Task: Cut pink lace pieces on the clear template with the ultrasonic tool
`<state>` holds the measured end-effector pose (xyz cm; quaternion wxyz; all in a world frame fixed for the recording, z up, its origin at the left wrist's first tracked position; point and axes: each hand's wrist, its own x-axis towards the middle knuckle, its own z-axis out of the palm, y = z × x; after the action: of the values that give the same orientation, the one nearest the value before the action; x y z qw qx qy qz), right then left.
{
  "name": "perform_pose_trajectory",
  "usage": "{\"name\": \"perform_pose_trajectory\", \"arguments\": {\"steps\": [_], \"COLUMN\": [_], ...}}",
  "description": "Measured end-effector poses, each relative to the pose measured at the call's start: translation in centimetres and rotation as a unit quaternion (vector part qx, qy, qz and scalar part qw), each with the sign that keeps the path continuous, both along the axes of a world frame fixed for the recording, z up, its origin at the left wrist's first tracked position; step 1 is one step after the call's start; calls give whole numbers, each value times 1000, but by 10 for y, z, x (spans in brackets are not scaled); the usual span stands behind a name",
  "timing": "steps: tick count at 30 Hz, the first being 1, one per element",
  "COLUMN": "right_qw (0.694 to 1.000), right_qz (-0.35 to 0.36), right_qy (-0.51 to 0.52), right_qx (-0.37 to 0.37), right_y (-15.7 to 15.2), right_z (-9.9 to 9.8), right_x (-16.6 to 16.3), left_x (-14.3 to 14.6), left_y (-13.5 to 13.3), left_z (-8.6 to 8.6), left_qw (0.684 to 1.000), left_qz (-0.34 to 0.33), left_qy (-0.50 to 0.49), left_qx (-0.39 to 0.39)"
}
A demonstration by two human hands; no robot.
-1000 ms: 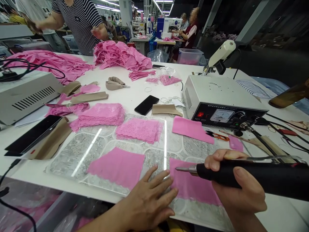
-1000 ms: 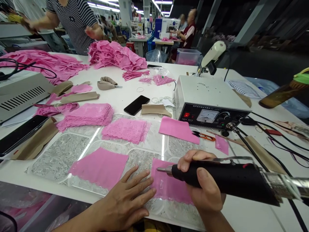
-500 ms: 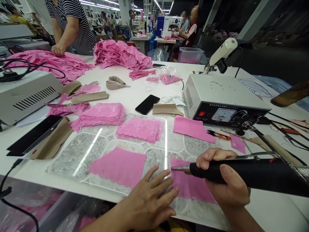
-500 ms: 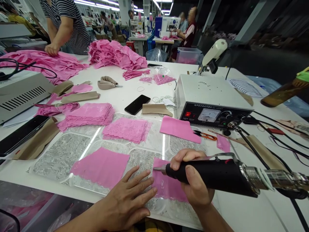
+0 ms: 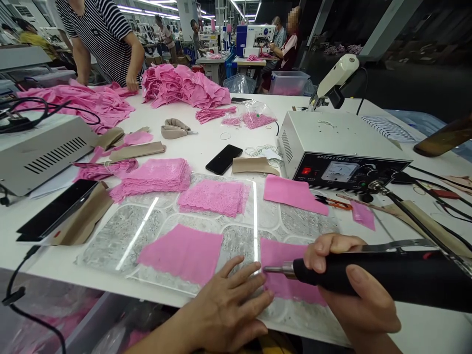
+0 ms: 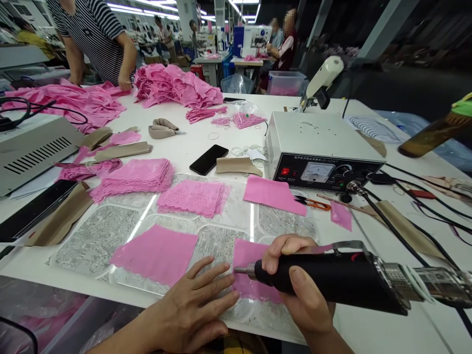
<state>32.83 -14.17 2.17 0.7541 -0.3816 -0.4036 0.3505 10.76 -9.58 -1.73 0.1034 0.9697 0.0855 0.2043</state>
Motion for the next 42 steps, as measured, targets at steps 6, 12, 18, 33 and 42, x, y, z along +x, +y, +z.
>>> {"name": "perform_pose_trajectory", "arguments": {"steps": [6, 12, 18, 33, 42], "right_qw": [1000, 1000, 1000, 997, 953], "right_qz": [9, 13, 23, -47, -302], "right_qy": [1, 3, 4, 22, 35], "right_qx": [5, 9, 13, 56, 19], "right_y": [1, 0, 0, 3, -62], "right_z": [-2, -1, -2, 9, 15], "right_x": [0, 0, -1, 18, 92], "left_x": [2, 4, 4, 2, 14], "left_y": [1, 3, 3, 8, 21], "left_z": [4, 6, 8, 1, -7], "left_qw": [1000, 1000, 999, 998, 987], "left_qz": [-4, -16, -17, -29, -21], "left_qy": [16, 26, 27, 27, -51], "left_qx": [-1, 4, 2, 42, 149]}}
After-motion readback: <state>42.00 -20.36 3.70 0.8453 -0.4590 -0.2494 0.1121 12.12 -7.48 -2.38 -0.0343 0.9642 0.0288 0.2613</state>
